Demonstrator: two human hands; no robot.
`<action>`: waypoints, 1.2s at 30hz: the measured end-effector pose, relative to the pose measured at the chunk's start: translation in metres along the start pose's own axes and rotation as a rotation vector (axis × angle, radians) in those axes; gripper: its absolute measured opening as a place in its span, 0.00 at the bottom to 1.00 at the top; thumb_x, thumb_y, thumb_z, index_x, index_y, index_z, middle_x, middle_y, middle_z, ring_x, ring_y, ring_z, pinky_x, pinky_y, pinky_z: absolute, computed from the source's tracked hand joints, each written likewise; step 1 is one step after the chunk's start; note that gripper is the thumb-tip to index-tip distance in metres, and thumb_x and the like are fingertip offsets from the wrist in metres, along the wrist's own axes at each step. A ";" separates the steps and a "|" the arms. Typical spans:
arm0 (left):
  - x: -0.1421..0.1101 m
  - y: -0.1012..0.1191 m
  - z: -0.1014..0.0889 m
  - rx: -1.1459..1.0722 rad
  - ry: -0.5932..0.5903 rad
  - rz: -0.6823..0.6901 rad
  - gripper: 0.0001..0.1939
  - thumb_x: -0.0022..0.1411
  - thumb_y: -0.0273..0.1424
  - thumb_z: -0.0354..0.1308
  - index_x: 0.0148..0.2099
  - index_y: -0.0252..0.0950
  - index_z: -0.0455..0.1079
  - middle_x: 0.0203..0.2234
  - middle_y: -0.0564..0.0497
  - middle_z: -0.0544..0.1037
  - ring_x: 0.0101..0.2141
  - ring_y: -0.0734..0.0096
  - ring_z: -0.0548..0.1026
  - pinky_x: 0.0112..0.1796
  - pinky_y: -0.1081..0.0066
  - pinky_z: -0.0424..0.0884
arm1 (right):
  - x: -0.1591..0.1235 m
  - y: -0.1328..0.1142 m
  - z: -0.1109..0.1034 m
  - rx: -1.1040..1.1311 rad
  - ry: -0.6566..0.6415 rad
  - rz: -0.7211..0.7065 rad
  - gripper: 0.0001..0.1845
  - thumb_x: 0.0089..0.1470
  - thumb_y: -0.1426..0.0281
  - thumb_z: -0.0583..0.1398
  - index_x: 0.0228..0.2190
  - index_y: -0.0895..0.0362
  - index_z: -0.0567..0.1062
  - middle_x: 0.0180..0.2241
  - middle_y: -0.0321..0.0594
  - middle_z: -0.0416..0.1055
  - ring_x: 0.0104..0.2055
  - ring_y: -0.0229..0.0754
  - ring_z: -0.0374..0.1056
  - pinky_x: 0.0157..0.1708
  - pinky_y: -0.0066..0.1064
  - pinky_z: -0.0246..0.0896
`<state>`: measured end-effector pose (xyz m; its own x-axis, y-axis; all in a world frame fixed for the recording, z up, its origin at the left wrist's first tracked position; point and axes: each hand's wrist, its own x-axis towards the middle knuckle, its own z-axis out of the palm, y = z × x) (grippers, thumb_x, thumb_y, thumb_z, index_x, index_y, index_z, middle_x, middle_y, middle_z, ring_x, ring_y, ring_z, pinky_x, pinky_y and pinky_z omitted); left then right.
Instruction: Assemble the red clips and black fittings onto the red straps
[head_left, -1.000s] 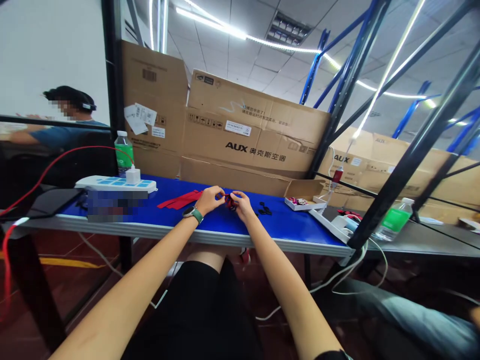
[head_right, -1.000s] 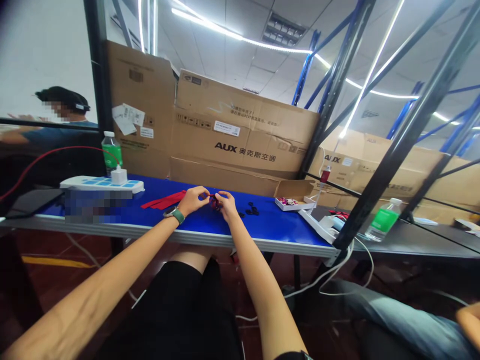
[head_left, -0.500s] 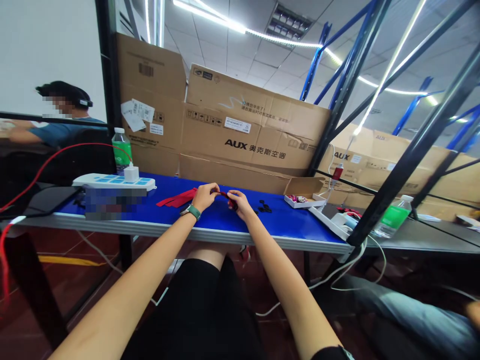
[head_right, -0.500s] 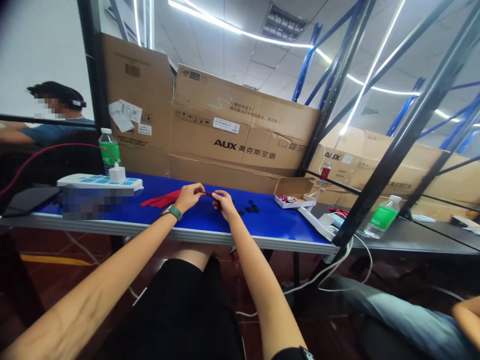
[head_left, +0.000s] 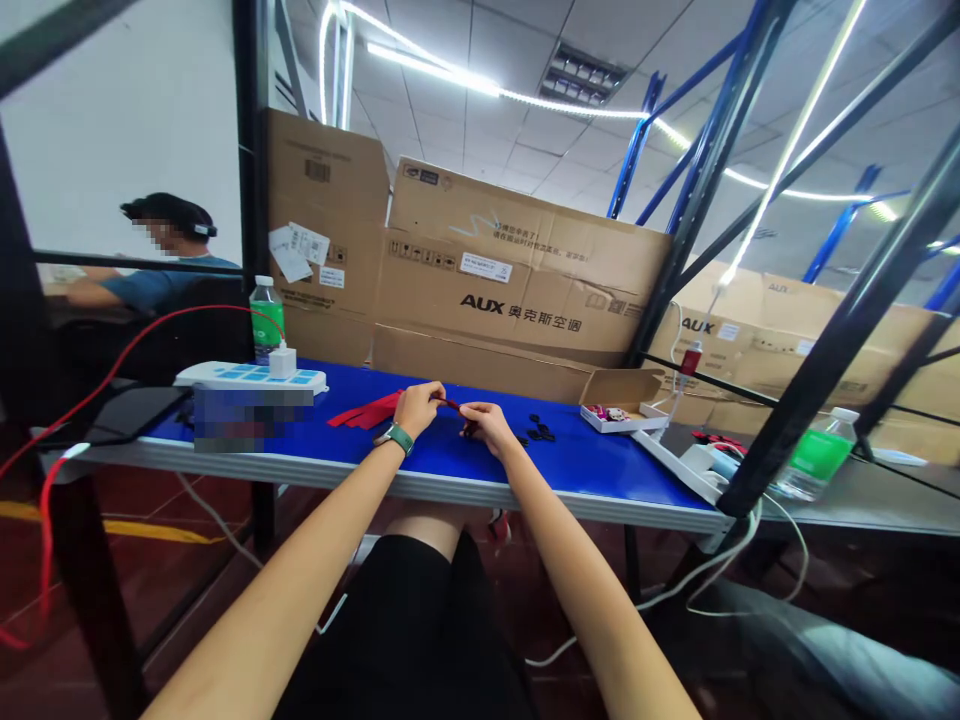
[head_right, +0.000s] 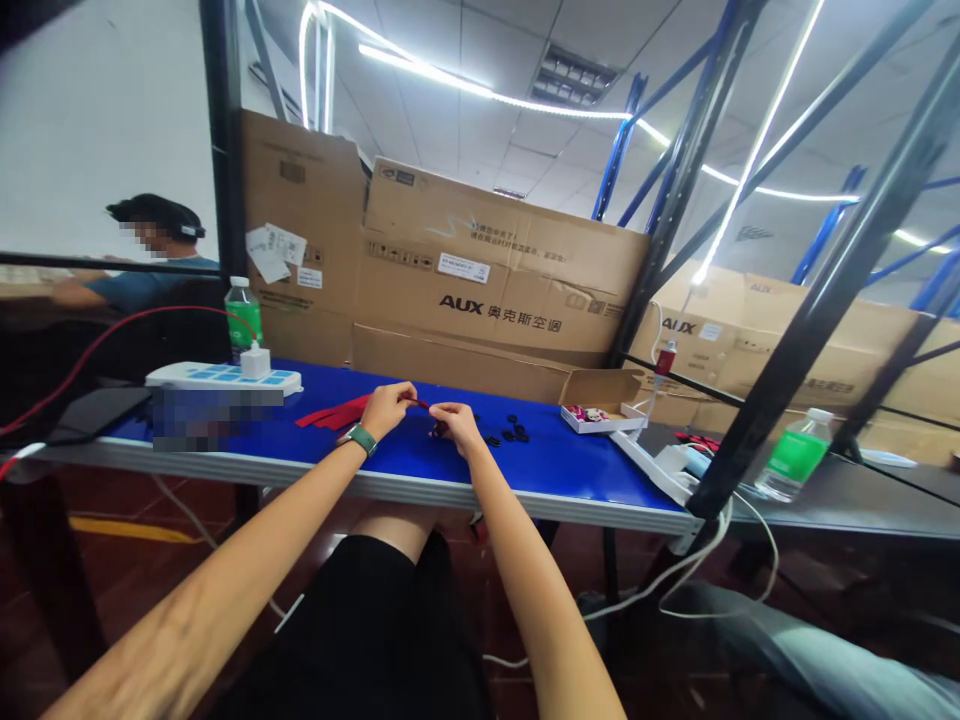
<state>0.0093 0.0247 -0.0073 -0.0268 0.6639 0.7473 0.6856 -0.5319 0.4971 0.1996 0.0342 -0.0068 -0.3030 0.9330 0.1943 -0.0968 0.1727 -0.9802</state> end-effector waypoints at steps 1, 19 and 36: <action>0.000 0.001 -0.001 0.009 0.007 -0.006 0.02 0.56 0.30 0.61 0.31 0.41 0.74 0.27 0.51 0.80 0.30 0.64 0.74 0.32 0.69 0.62 | 0.000 0.000 0.000 -0.002 0.001 -0.005 0.19 0.38 0.62 0.73 0.31 0.59 0.80 0.25 0.37 0.74 0.22 0.34 0.64 0.24 0.32 0.71; -0.004 -0.015 0.004 0.384 -0.194 -0.152 0.10 0.57 0.25 0.60 0.39 0.42 0.80 0.44 0.45 0.81 0.48 0.51 0.74 0.48 0.58 0.64 | -0.040 0.002 0.023 -1.211 -0.054 -0.467 0.09 0.58 0.75 0.59 0.40 0.55 0.78 0.41 0.45 0.74 0.45 0.46 0.71 0.48 0.36 0.66; -0.007 0.014 0.003 0.419 -0.370 0.108 0.13 0.60 0.29 0.53 0.36 0.36 0.80 0.36 0.42 0.82 0.42 0.54 0.76 0.50 0.56 0.65 | -0.003 -0.044 -0.076 -1.681 0.362 -0.088 0.22 0.59 0.78 0.53 0.52 0.56 0.74 0.54 0.53 0.69 0.56 0.54 0.64 0.53 0.43 0.60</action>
<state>0.0215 0.0139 -0.0071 0.2644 0.7973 0.5426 0.9024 -0.4030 0.1525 0.2769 0.0481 0.0330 -0.1160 0.8808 0.4590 0.9927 0.1180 0.0245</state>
